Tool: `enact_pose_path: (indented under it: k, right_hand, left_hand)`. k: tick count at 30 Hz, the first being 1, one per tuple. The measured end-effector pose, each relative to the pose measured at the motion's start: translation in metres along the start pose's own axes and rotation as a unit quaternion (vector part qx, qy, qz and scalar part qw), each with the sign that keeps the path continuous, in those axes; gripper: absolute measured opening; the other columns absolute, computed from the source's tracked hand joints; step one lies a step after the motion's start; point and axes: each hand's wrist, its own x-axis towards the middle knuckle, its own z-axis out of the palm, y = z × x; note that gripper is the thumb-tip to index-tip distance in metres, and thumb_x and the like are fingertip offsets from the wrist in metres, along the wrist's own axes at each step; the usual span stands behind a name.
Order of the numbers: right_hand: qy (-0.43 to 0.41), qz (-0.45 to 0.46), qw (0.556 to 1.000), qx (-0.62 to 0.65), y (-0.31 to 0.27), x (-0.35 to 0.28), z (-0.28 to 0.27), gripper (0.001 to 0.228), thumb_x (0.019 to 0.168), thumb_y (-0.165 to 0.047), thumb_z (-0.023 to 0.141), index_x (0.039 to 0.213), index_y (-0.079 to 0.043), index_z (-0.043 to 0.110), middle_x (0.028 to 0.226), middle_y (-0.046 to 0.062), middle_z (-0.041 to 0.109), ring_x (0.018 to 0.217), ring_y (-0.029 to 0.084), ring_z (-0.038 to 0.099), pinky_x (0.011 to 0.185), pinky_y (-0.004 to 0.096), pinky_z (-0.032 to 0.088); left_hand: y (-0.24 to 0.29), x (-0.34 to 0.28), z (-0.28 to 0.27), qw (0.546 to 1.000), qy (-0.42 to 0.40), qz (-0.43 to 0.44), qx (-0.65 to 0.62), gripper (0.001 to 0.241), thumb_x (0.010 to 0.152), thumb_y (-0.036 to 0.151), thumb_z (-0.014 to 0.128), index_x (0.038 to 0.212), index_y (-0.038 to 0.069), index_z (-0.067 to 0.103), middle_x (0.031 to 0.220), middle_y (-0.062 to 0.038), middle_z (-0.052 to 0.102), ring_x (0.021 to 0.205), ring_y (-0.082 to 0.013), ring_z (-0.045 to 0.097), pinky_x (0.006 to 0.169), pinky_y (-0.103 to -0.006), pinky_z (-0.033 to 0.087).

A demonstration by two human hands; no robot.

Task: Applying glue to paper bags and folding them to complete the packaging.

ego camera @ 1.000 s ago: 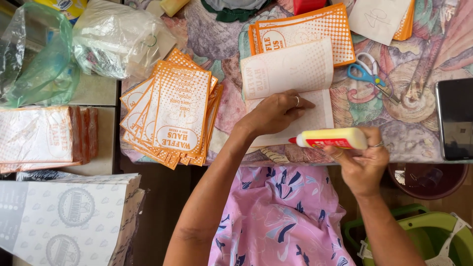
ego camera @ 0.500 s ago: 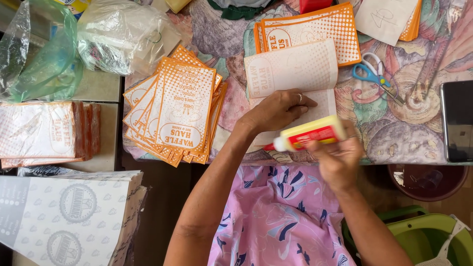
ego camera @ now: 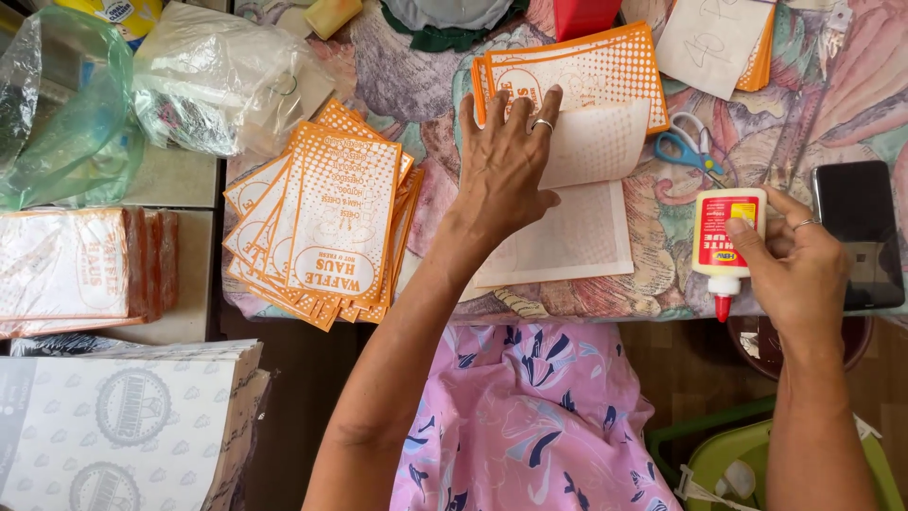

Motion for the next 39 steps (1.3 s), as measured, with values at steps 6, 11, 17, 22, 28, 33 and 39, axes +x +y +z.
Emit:
enact_pose_path:
  k: [6,11,17,22,28,33,39]
  right_hand:
    - [0.1,-0.24,0.956,-0.138,0.013,-0.003,-0.011,0.037,0.113,0.002,0.089,0.144,0.017,0.078,0.126,0.029,0.061,0.095,0.035,0.065,0.082,0.045,0.056]
    - [0.082,-0.344,0.931,-0.092,-0.03,-0.013,-0.002,0.019,0.113,0.004,0.081,0.127,0.017,0.078,0.122,0.031,0.068,0.112,0.045,0.067,0.099,0.052,0.055]
    - [-0.041,-0.464,0.885,0.006,-0.048,-0.016,0.036,0.016,0.09,0.022,0.073,0.102,0.011,0.074,0.11,0.026,0.07,0.106,0.041,0.069,0.099,0.049,0.061]
    - [-0.085,-0.502,0.861,0.006,-0.04,-0.015,0.048,0.019,0.092,0.02,0.064,0.106,0.01,0.073,0.117,0.025,0.071,0.115,0.045,0.07,0.105,0.054,0.058]
    - [-0.097,-0.504,0.858,-0.019,-0.033,-0.013,0.049,0.023,0.09,0.019,0.069,0.109,0.008,0.074,0.123,0.024,0.071,0.121,0.043,0.068,0.11,0.053,0.056]
    - [-0.089,-0.512,0.854,-0.005,-0.035,-0.013,0.051,0.019,0.09,0.019,0.07,0.107,0.01,0.073,0.121,0.025,0.071,0.12,0.044,0.069,0.108,0.053,0.057]
    - [-0.087,-0.513,0.853,-0.018,-0.033,-0.015,0.05,0.023,0.09,0.018,0.072,0.111,0.009,0.073,0.123,0.023,0.07,0.12,0.043,0.069,0.109,0.053,0.057]
  left_hand:
    - [0.026,-0.052,-0.051,0.995,0.074,0.062,-0.012,0.107,0.067,0.066,0.095,0.147,0.012,0.048,0.119,-0.011,0.064,0.114,-0.0303,0.058,0.113,-0.0599,0.036]
    - [0.049,-0.116,-0.063,0.99,0.067,0.082,-0.093,0.07,0.079,0.045,0.087,0.131,0.006,0.06,0.115,-0.013,0.065,0.103,-0.032,0.059,0.092,-0.0511,0.044]
    - [0.047,-0.151,-0.03,0.978,0.124,0.076,-0.149,0.02,0.097,-0.002,0.063,0.116,-0.004,0.064,0.125,-0.022,0.064,0.11,-0.0381,0.062,0.085,-0.0516,0.047]
    - [0.037,-0.165,-0.005,0.977,0.132,0.073,-0.15,0.026,0.09,-0.014,0.061,0.114,-0.007,0.067,0.13,-0.025,0.064,0.126,-0.0447,0.058,0.097,-0.0556,0.049]
    - [0.03,-0.169,-0.002,0.978,0.123,0.06,-0.159,0.023,0.091,-0.012,0.063,0.113,-0.006,0.068,0.13,-0.024,0.067,0.13,-0.0461,0.059,0.1,-0.0565,0.047]
    - [0.029,-0.169,-0.001,0.978,0.123,0.051,-0.161,0.026,0.09,-0.015,0.063,0.114,-0.006,0.067,0.129,-0.024,0.067,0.13,-0.0444,0.059,0.101,-0.0559,0.046]
    - [0.028,-0.169,-0.001,0.976,0.129,0.044,-0.172,0.018,0.093,-0.01,0.062,0.108,-0.004,0.07,0.129,-0.022,0.069,0.131,-0.042,0.059,0.102,-0.0543,0.045]
